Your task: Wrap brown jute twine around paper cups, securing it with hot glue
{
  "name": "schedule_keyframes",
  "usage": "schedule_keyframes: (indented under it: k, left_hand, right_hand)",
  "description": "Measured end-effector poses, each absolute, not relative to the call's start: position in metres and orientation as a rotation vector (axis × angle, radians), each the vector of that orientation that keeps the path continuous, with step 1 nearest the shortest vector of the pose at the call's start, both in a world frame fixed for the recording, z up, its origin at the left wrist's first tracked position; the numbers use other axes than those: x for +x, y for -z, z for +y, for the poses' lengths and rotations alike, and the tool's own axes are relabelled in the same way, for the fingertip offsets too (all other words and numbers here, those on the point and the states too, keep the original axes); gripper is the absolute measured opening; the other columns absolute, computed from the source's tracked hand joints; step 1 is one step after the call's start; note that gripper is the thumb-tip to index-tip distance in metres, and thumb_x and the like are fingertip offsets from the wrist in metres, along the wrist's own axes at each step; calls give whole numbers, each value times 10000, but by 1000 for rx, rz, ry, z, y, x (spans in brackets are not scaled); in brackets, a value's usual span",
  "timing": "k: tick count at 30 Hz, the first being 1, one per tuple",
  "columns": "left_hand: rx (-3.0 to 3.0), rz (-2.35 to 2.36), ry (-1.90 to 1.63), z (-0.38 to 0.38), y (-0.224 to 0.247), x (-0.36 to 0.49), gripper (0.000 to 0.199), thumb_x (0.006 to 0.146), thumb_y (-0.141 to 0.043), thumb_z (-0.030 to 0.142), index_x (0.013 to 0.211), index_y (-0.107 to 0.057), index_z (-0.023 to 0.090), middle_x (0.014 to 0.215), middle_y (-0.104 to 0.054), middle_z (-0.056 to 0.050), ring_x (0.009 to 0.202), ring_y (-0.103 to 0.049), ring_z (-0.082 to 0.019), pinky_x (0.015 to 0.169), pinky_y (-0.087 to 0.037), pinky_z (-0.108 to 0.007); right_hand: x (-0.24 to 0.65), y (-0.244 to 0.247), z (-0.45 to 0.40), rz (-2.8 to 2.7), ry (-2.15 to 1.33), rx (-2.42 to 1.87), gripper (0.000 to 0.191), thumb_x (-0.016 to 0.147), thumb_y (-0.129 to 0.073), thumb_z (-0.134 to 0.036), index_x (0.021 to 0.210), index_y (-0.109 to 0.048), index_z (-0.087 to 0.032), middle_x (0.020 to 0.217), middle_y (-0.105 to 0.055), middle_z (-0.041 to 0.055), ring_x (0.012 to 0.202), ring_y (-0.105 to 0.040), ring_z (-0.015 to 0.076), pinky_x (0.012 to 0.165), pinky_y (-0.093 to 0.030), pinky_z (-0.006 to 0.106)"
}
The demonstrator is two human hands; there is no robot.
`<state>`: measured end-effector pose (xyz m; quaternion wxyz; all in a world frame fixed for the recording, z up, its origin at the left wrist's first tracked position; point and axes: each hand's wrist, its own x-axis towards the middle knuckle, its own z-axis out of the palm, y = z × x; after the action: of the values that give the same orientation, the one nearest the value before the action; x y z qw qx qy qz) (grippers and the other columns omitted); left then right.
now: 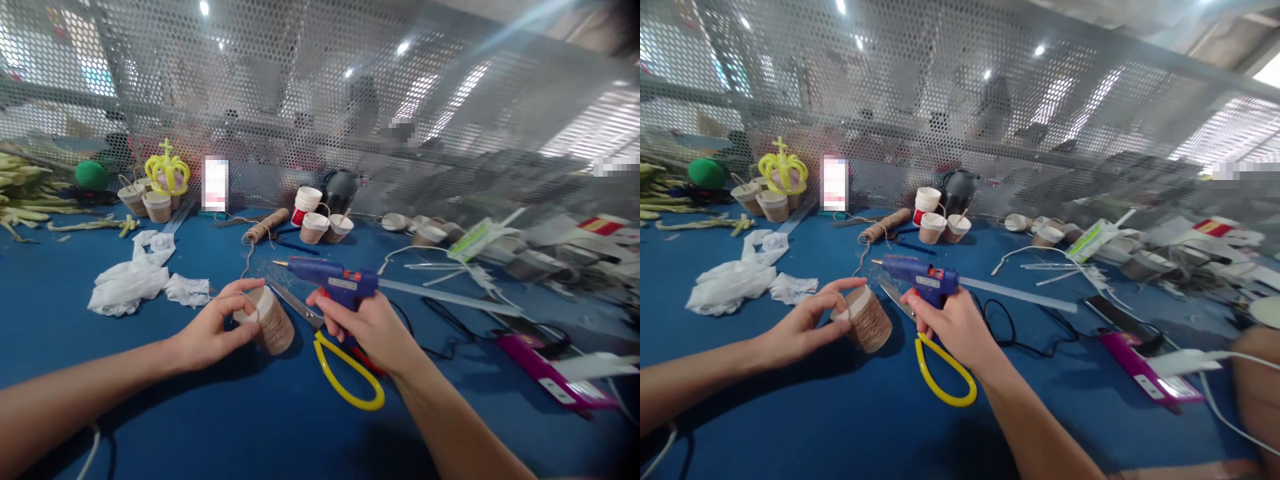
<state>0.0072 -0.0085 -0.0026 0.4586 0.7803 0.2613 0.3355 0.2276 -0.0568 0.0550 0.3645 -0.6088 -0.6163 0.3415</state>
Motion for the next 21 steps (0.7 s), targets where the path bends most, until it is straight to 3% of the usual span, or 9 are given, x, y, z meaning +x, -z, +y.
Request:
schedule_keyframes:
  k: [5, 9, 14, 21]
  left_hand:
    - [1898, 646, -833, -9, 3, 8, 93, 786, -519, 192, 713, -466, 170, 1319, -385, -113, 1213, -363, -242, 994, -267, -438]
    - [1887, 656, -827, -9, 1, 9, 102, 783, -522, 197, 703, -465, 168, 1311, -399, -122, 1225, -352, -242, 997, -258, -431]
    - [1884, 667, -828, -8, -1, 9, 110, 792, -515, 215, 711, -452, 173, 1304, -412, -121, 1217, -366, -234, 987, -278, -413]
    - [1903, 702, -842, -6, 2, 9, 107, 799, -520, 234, 724, -478, 170, 1268, -451, -125, 1210, -379, -240, 970, -301, -394]
  right_hand:
    - [224, -58, -69, -1742, -813, -1624, 229, 757, -526, -358, 637, -570, -169, 409, -493, -44, 366, -465, 89, 376, -410, 205]
    - [225, -57, -74, -2006, -491, -1572, 300, 784, -496, -298, 503, -526, -197, 393, -501, -36, 362, -468, 93, 368, -409, 203]
    - [234, -51, -76, -2358, 28, -1295, 296, 821, -403, -185, 711, -677, -211, 529, -619, 11, 440, -543, 119, 459, -454, 236]
    - [239, -41, -82, -2515, 903, -1034, 287, 716, -520, -56, 845, -688, -250, 696, -686, 42, 740, -627, 225, 674, -464, 346]
